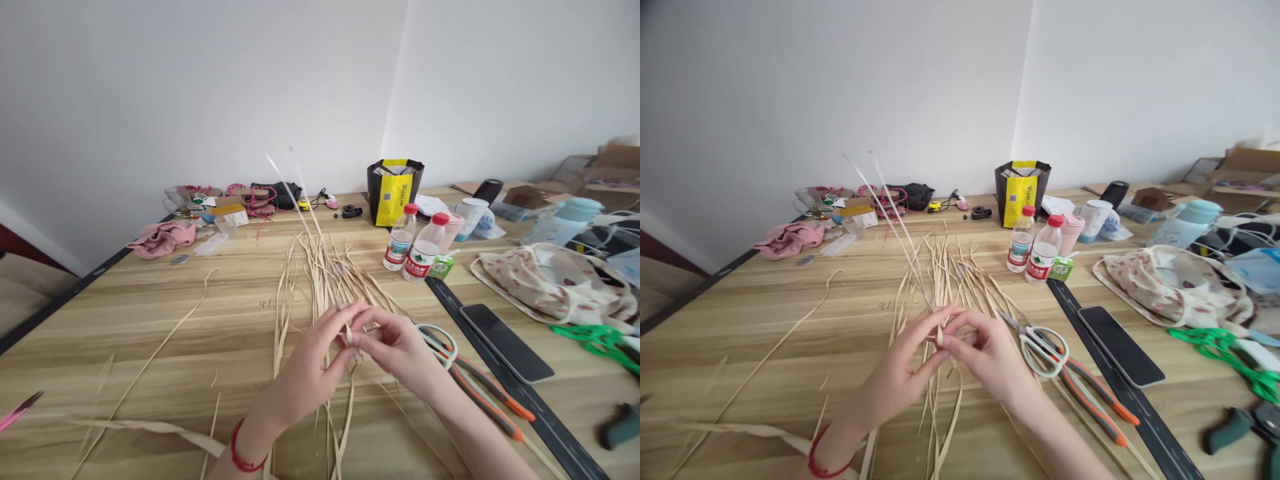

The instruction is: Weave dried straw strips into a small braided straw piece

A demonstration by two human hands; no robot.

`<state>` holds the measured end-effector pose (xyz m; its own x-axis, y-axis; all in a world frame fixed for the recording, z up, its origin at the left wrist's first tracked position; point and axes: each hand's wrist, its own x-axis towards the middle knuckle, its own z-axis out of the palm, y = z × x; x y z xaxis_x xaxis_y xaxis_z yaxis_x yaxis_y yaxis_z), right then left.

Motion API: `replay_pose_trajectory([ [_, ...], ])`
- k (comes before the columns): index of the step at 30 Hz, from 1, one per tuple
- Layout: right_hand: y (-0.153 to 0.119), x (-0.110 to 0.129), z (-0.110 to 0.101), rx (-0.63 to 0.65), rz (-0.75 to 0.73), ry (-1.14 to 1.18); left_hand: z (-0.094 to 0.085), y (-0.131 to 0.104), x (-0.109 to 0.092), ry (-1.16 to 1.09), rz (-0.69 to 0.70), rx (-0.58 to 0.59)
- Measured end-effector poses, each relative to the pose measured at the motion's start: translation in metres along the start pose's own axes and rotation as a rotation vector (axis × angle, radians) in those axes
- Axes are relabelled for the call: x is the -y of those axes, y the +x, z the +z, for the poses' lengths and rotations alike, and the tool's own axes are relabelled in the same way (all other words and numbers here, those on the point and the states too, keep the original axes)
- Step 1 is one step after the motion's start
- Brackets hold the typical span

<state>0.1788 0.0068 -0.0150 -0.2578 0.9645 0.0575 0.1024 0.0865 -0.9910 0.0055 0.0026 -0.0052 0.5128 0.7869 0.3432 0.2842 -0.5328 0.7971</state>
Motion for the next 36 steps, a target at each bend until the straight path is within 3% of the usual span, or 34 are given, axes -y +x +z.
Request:
replay_pose_trajectory([
  [3,0.002,-0.002,0.000,-0.013,-0.087,0.003,0.002,0.001,0.002,0.003,0.000,-0.026],
  [7,0.006,-0.001,-0.010,-0.048,-0.040,0.068,-0.001,0.002,0.006,-0.153,-0.094,-0.132],
  [12,0.005,0.000,-0.013,0.188,0.073,0.080,-0.006,0.003,0.006,-0.274,-0.122,-0.164],
  [16,0.004,-0.003,-0.009,0.182,0.133,0.076,-0.010,0.005,0.007,-0.087,-0.084,-0.170],
  [22,0.010,-0.011,-0.004,-0.033,0.052,0.038,-0.018,0.007,0.013,0.170,-0.010,-0.255],
  [26,0.015,-0.017,-0.009,-0.184,0.067,0.051,-0.022,0.005,0.016,0.394,-0.003,-0.253],
  [31,0.015,-0.018,-0.008,-0.116,0.031,-0.015,-0.020,0.005,0.024,0.639,0.151,-0.318],
  [36,0.011,-0.019,-0.002,-0.030,-0.014,-0.153,-0.020,0.004,0.025,0.982,0.350,-0.247],
])
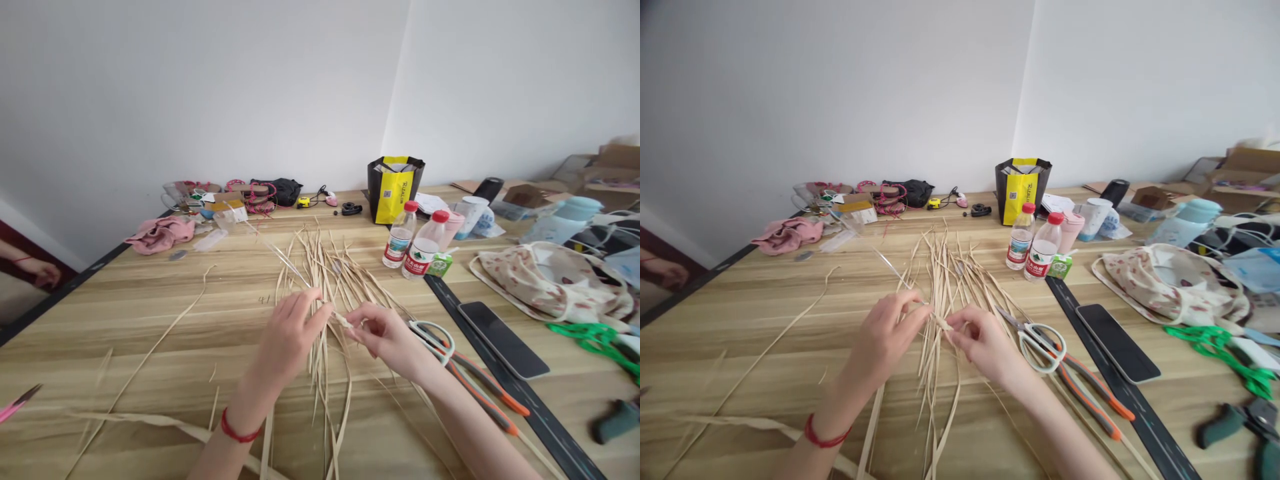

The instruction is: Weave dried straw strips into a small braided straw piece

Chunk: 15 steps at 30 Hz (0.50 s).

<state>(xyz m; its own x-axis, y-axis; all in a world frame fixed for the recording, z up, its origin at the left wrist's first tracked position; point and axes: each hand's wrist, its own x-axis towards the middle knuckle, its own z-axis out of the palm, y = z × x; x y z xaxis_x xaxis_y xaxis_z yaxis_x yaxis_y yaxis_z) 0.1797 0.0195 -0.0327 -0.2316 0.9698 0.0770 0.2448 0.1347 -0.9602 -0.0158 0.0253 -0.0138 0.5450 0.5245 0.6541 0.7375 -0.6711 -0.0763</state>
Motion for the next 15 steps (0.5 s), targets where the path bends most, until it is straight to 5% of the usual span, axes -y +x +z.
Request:
replay_pose_trajectory([
  [7,0.002,-0.004,-0.001,-0.034,0.080,0.071,-0.008,0.003,0.001,0.024,0.160,0.078],
  [11,0.004,-0.004,0.000,-0.020,0.144,0.214,-0.011,0.007,-0.006,-0.062,0.120,0.226],
  [15,0.004,-0.001,0.002,0.063,0.164,0.244,-0.013,0.011,-0.013,-0.002,0.008,0.229],
])
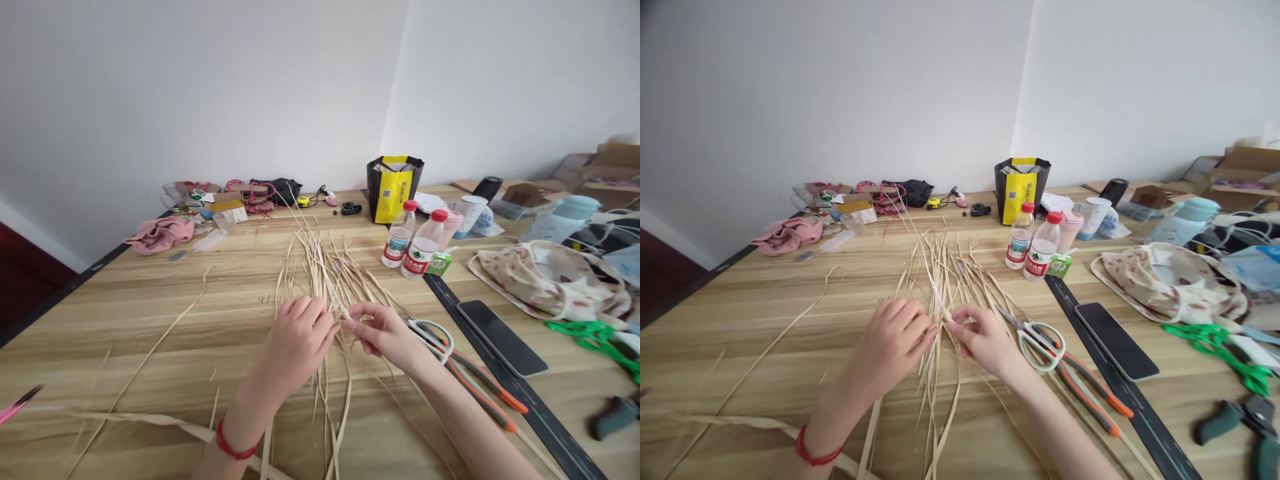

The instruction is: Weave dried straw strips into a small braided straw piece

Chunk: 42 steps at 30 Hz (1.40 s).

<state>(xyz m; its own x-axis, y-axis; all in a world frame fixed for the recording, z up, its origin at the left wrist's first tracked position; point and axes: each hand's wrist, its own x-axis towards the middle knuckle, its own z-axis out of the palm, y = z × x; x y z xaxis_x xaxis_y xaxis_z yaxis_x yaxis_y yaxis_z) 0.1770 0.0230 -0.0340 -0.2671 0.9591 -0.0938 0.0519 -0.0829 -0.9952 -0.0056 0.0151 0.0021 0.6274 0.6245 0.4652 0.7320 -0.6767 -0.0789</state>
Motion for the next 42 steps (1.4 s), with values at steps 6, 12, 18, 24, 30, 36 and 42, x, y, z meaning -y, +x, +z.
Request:
replay_pose_trajectory([
  [6,-0.003,-0.003,0.010,0.076,0.025,-0.054,-0.005,-0.001,-0.003,0.086,-0.044,-0.087],
  [12,0.000,-0.007,0.014,-0.005,-0.014,0.021,-0.010,-0.003,-0.005,-0.107,-0.213,0.082],
  [18,0.000,-0.007,0.015,0.017,-0.055,0.109,-0.012,-0.007,-0.003,-0.544,-0.420,0.178],
  [24,-0.004,0.000,0.013,0.007,-0.061,0.121,0.006,-0.009,0.004,-0.604,-0.451,-0.061],
  [30,-0.007,0.004,0.014,0.006,-0.070,0.131,0.005,-0.008,0.004,-0.489,-0.471,-0.187],
  [36,-0.011,0.003,0.017,0.009,-0.094,0.112,-0.009,-0.003,-0.011,-0.595,-0.304,-0.278],
  [42,-0.016,0.008,0.021,-0.018,-0.102,0.051,-0.003,-0.004,-0.016,-0.609,-0.328,-0.268],
])
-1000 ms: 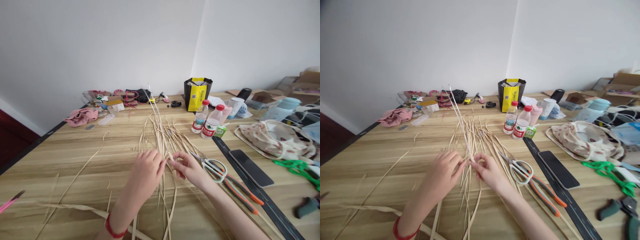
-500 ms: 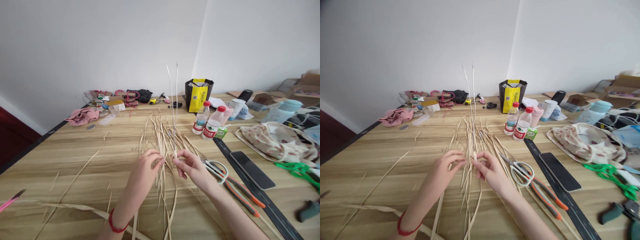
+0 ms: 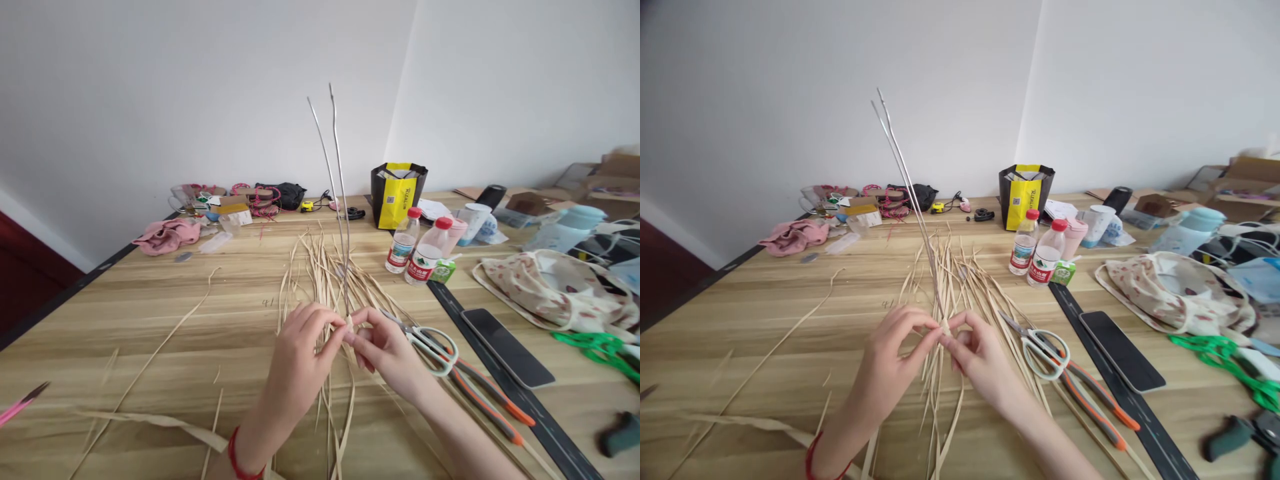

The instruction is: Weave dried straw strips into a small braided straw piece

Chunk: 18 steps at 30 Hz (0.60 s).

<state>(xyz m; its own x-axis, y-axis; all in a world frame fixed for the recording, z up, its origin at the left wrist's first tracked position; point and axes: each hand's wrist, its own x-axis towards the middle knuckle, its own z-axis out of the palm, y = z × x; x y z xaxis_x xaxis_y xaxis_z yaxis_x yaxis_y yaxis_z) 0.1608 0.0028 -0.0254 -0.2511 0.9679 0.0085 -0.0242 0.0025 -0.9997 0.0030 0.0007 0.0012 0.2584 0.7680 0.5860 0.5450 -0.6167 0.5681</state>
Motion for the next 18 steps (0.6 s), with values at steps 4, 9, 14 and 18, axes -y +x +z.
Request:
replay_pose_trajectory([
  [4,0.000,0.000,0.001,0.007,0.012,0.028,-0.003,0.002,0.001,-0.059,-0.108,0.016],
  [9,0.000,-0.001,-0.003,0.101,0.032,0.072,-0.007,0.004,0.004,-0.344,-0.366,0.063],
  [14,0.000,-0.001,-0.003,0.205,0.057,0.005,-0.007,0.006,0.009,-0.572,-0.480,0.073],
  [18,0.003,0.002,-0.005,0.179,0.017,-0.125,-0.008,0.008,0.013,-0.608,-0.512,0.061],
])
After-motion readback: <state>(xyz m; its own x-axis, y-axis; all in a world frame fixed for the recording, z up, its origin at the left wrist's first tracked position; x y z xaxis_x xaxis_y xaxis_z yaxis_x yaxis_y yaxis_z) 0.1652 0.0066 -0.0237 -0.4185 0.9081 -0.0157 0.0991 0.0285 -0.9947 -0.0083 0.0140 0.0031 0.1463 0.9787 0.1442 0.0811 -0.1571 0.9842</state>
